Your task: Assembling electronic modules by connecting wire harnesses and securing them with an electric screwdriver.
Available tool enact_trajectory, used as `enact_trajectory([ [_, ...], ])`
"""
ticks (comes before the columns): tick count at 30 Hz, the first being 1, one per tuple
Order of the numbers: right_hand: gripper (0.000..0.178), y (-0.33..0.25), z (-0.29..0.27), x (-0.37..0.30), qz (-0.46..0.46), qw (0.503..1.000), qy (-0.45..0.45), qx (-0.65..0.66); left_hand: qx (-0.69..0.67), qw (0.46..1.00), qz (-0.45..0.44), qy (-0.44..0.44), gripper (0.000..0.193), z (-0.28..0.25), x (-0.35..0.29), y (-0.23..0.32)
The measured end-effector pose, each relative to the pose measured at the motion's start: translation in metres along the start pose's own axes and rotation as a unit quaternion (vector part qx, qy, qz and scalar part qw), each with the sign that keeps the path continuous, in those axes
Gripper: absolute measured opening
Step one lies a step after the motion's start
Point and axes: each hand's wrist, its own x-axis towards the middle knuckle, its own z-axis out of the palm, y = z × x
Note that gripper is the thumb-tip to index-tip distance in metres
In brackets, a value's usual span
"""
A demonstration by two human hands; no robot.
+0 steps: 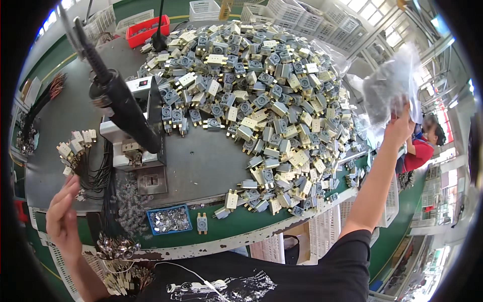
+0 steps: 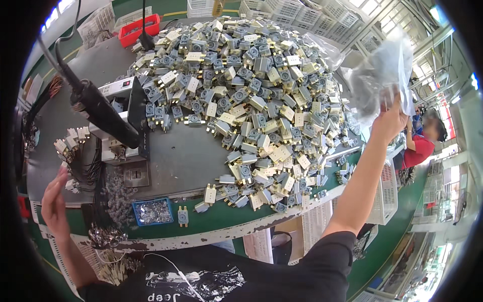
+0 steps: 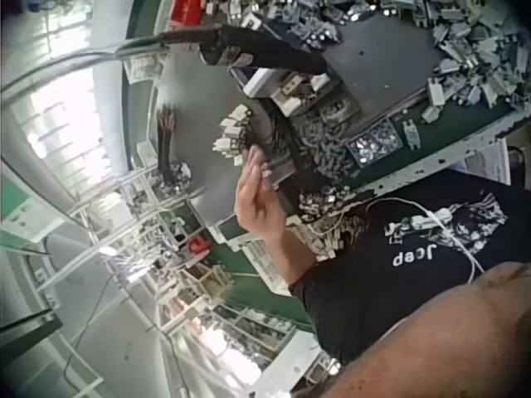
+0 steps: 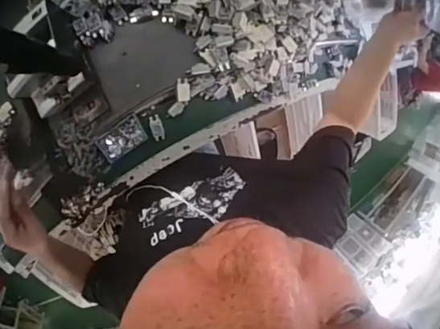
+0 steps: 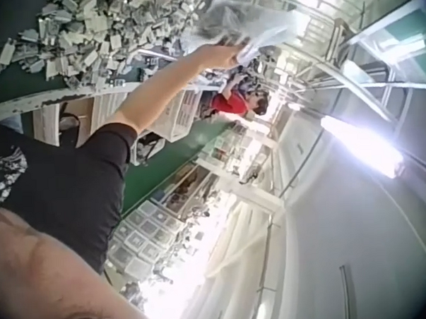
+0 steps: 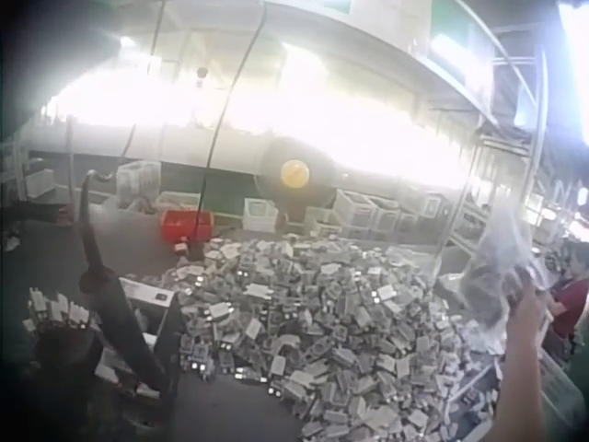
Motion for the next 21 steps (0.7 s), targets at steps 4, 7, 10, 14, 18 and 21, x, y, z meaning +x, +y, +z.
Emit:
enact_trajectory([
  [4,0.033,0.035,-0.019,0.024,-0.003,1.000,0.001,-0.014,0.054,0.994,-0.082,0.040,0.030,-0.023,-0.056,-0.038],
  [7,0.026,0.079,-0.050,0.050,0.072,0.997,-0.017,-0.005,0.094,0.968,-0.197,0.126,0.033,-0.041,-0.099,-0.066],
  [10,0.027,0.146,-0.076,0.084,0.089,0.996,0.024,0.020,0.125,0.959,-0.214,0.135,0.037,-0.059,-0.121,-0.081],
  [14,0.054,0.167,-0.145,0.205,0.017,0.998,-0.023,-0.049,0.111,0.943,-0.271,0.158,0.039,-0.056,-0.140,-0.117],
  [18,0.077,0.206,-0.143,0.182,0.061,0.990,0.006,-0.128,0.132,0.930,-0.301,0.163,0.040,-0.061,-0.147,-0.111],
  [21,0.099,0.234,-0.137,0.108,0.160,0.963,0.062,-0.208,0.124,0.925,-0.314,0.174,0.040,-0.073,-0.153,-0.100],
])
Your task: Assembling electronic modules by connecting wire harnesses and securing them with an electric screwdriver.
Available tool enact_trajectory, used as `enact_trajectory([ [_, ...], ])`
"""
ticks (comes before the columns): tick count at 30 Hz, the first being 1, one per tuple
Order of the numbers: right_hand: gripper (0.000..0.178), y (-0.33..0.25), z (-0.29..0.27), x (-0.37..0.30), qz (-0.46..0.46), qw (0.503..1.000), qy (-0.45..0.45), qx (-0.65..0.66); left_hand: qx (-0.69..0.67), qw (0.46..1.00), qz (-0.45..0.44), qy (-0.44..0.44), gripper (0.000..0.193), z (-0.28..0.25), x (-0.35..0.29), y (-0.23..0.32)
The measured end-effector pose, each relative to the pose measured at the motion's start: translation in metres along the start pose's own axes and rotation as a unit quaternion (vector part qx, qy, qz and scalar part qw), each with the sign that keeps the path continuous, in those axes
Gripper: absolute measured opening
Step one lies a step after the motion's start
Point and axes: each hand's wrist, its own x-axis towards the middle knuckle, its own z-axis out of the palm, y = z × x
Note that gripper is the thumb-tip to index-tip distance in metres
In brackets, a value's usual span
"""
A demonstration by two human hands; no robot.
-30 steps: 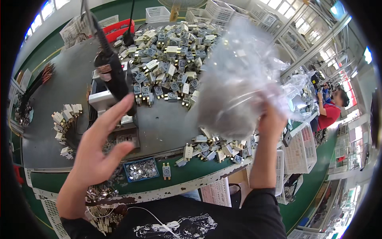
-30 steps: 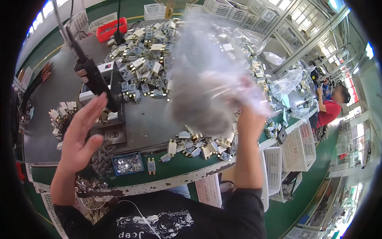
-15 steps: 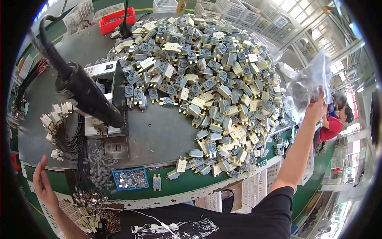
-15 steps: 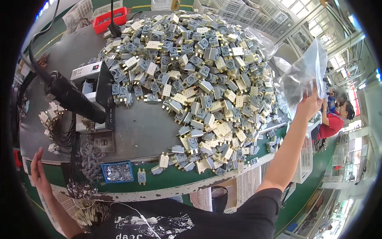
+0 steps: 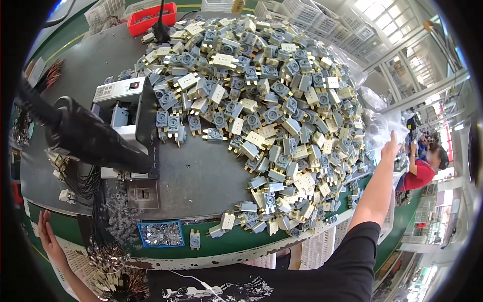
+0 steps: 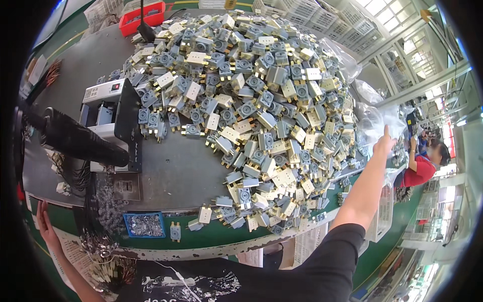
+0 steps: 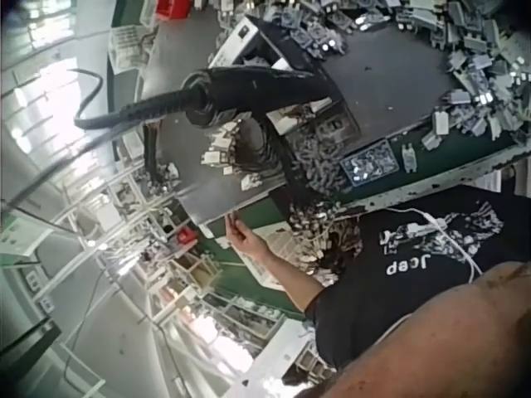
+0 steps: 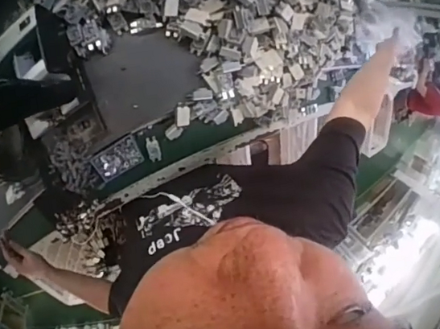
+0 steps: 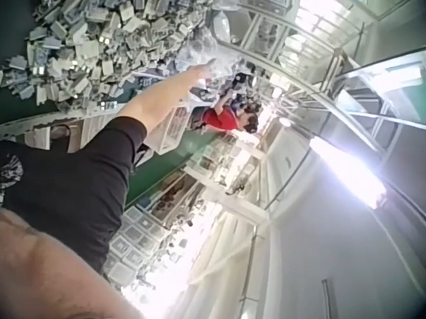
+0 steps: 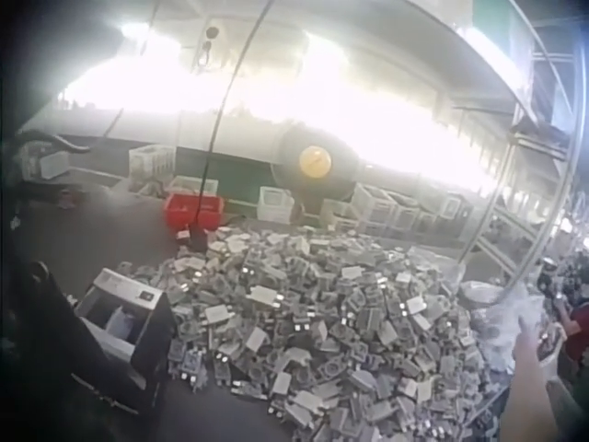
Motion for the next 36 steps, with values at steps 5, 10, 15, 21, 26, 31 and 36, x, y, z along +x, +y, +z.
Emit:
enact_trajectory([
  [5,0.101,-0.023,-0.028,0.002,-0.029,0.999,0.042,0.006,-0.038,0.999,-0.024,-0.017,0.041,0.020,0.017,-0.022],
  [10,0.078,-0.017,-0.002,-0.035,-0.147,0.981,0.055,-0.111,-0.040,0.999,0.014,-0.031,0.042,0.021,0.030,-0.018],
  [15,0.046,-0.095,0.038,-0.124,-0.309,0.950,-0.048,0.000,-0.025,0.997,0.071,0.011,0.028,0.041,0.025,0.026],
  [21,0.036,-0.200,0.046,-0.343,-0.695,0.606,0.054,-0.384,-0.081,0.985,0.137,-0.073,0.029,0.073,0.018,0.099],
  [26,0.025,-0.177,0.084,-0.536,-0.419,0.820,-0.380,0.092,0.036,0.963,0.229,-0.139,0.035,0.070,0.035,0.098],
  [31,0.031,-0.180,0.108,-0.623,-0.510,0.611,-0.605,-0.027,0.088,0.921,0.357,-0.127,0.025,0.131,0.094,0.083],
  [36,0.035,-0.174,0.128,-0.672,-0.460,0.582,-0.666,-0.072,0.249,0.890,0.371,-0.092,0.024,0.217,0.132,0.082],
])
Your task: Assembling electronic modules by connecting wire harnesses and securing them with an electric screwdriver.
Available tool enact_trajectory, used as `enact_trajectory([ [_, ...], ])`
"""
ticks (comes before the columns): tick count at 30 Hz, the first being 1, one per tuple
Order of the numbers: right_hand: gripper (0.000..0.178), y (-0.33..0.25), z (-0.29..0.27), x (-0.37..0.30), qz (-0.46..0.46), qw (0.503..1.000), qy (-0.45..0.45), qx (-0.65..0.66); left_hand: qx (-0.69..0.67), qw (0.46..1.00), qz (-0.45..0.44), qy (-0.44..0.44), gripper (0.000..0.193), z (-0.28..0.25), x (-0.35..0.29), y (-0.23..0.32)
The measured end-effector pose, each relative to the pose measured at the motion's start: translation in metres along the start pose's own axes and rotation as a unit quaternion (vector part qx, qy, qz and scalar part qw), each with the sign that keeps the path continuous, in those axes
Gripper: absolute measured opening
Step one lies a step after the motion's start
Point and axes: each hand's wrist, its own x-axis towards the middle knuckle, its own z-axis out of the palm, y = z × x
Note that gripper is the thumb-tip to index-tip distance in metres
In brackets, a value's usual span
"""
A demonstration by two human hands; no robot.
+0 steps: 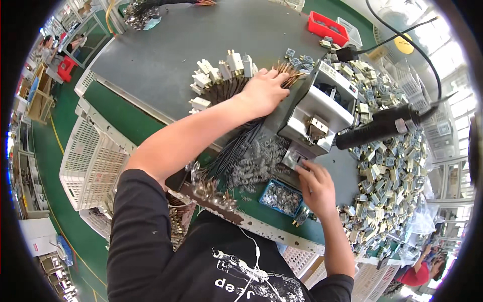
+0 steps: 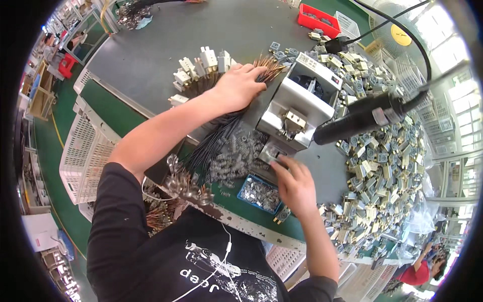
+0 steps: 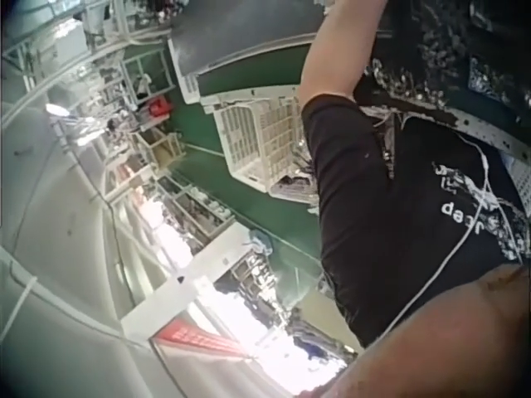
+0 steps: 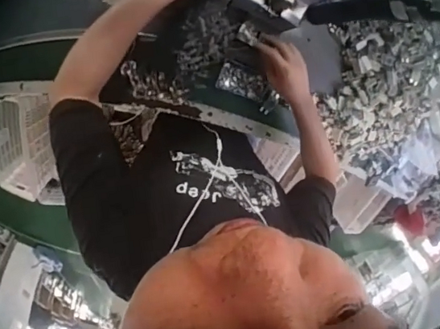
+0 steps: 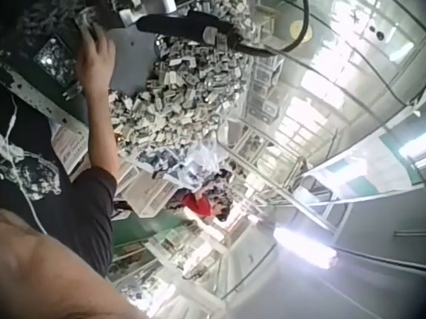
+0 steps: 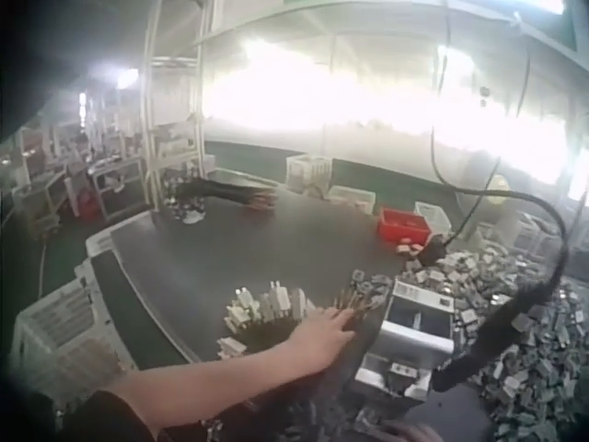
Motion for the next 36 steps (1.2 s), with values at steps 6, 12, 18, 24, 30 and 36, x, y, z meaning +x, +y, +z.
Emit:
enact_trajectory([
  [6,0.037,0.004,0.009,0.013,0.006,0.999,-0.018,0.027,0.106,0.994,0.008,-0.008,0.021,0.035,0.037,-0.007],
  [12,0.037,0.011,0.010,0.009,0.002,0.999,-0.019,0.030,0.102,0.993,-0.001,-0.055,0.021,0.041,0.045,0.006],
  [18,0.036,0.013,0.008,0.007,0.008,0.999,-0.010,0.044,0.156,0.975,-0.024,-0.158,0.038,0.034,0.060,0.019],
  [24,0.040,0.019,-0.045,-0.005,0.023,0.996,0.078,0.026,-0.011,0.999,0.023,0.027,0.018,0.001,0.025,0.005],
  [30,0.029,0.088,-0.074,-0.013,0.229,0.952,0.182,-0.087,-0.287,0.954,-0.076,-0.037,0.018,-0.075,-0.018,0.021],
  [36,0.036,-0.015,-0.037,0.028,-0.041,0.993,0.076,0.087,-0.343,0.927,-0.154,0.012,0.016,-0.101,-0.063,0.017],
])
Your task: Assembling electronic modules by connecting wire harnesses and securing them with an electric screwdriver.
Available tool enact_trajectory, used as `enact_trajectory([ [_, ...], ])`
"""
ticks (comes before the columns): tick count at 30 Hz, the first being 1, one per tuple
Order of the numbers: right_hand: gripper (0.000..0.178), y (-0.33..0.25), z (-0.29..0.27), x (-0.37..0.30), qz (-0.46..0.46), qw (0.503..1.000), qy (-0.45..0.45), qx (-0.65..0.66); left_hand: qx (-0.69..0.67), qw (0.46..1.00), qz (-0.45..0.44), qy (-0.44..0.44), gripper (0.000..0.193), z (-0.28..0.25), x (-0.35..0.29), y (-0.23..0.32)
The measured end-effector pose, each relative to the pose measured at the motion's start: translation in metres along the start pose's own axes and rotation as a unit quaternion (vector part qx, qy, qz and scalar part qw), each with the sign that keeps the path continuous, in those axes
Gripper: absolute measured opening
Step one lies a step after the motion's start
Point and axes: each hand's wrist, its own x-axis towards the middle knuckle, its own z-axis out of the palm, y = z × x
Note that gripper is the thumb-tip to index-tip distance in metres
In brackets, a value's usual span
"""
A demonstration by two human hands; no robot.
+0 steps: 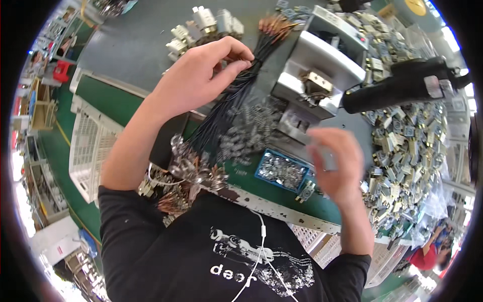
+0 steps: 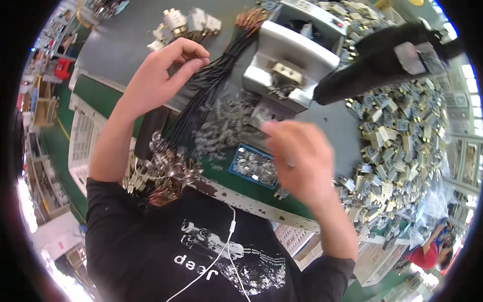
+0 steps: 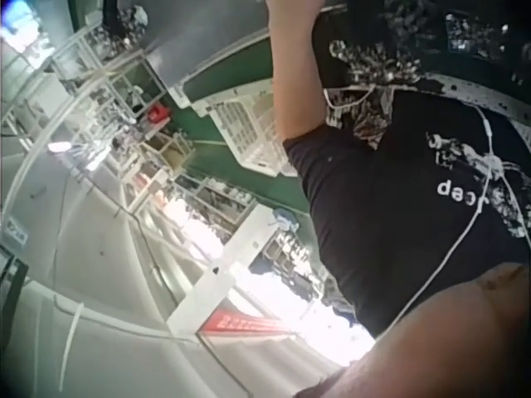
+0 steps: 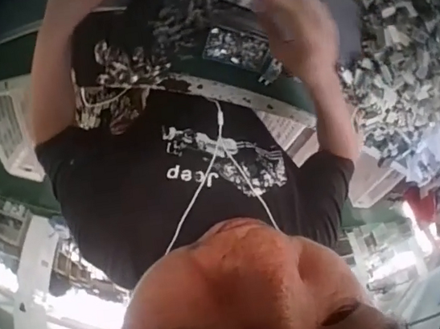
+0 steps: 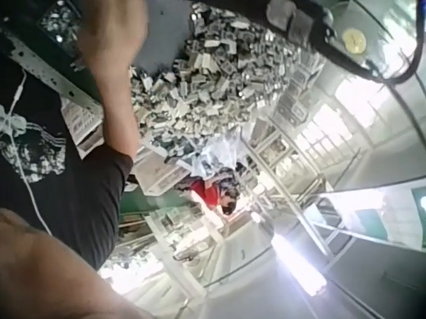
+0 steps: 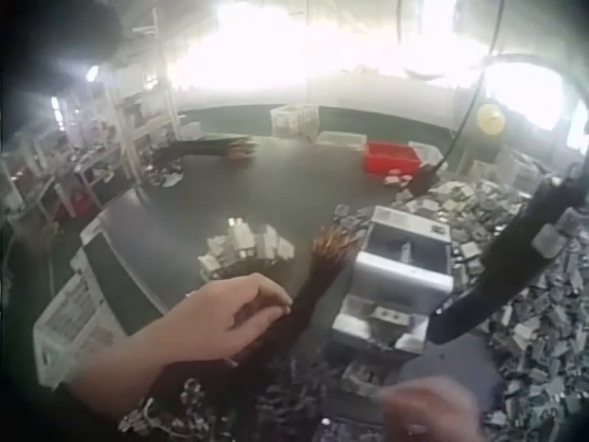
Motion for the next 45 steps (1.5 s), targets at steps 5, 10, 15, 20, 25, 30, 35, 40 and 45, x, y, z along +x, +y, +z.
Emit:
enact_trajectory([
  [5,0.033,-0.009,0.068,-0.009,-0.092,0.987,-0.106,0.073,-0.026,0.996,-0.025,-0.077,0.015,-0.012,-0.022,-0.006],
  [10,0.033,-0.010,0.084,-0.005,-0.101,0.986,-0.119,0.063,0.000,0.990,-0.039,-0.137,0.016,-0.017,-0.038,-0.017],
  [15,0.037,-0.019,0.108,0.026,-0.083,0.991,-0.095,-0.046,0.042,0.983,-0.006,-0.181,0.016,-0.009,-0.039,-0.029],
  [20,0.037,-0.008,0.115,0.023,-0.084,0.975,-0.175,-0.112,0.060,0.978,0.003,-0.200,0.016,-0.009,-0.039,-0.029],
  [25,0.034,-0.011,0.108,0.016,-0.054,0.974,-0.183,-0.120,0.113,0.971,0.016,-0.209,0.015,-0.007,-0.041,-0.031],
  [30,0.034,-0.008,0.114,0.027,-0.078,0.985,-0.128,-0.084,0.161,0.962,0.027,-0.220,0.014,0.000,-0.045,-0.028],
  [35,0.024,-0.009,0.136,0.047,0.000,0.986,-0.142,-0.089,0.194,0.957,-0.001,-0.216,0.014,-0.003,-0.045,-0.018],
  [40,0.013,-0.008,0.140,0.050,0.007,0.991,-0.110,-0.075,0.177,0.960,-0.025,-0.214,0.017,-0.010,-0.047,-0.015],
  [45,0.017,-0.009,0.118,0.043,0.011,0.992,-0.110,-0.069,0.138,0.963,0.000,-0.233,0.017,-0.015,-0.053,-0.011],
])
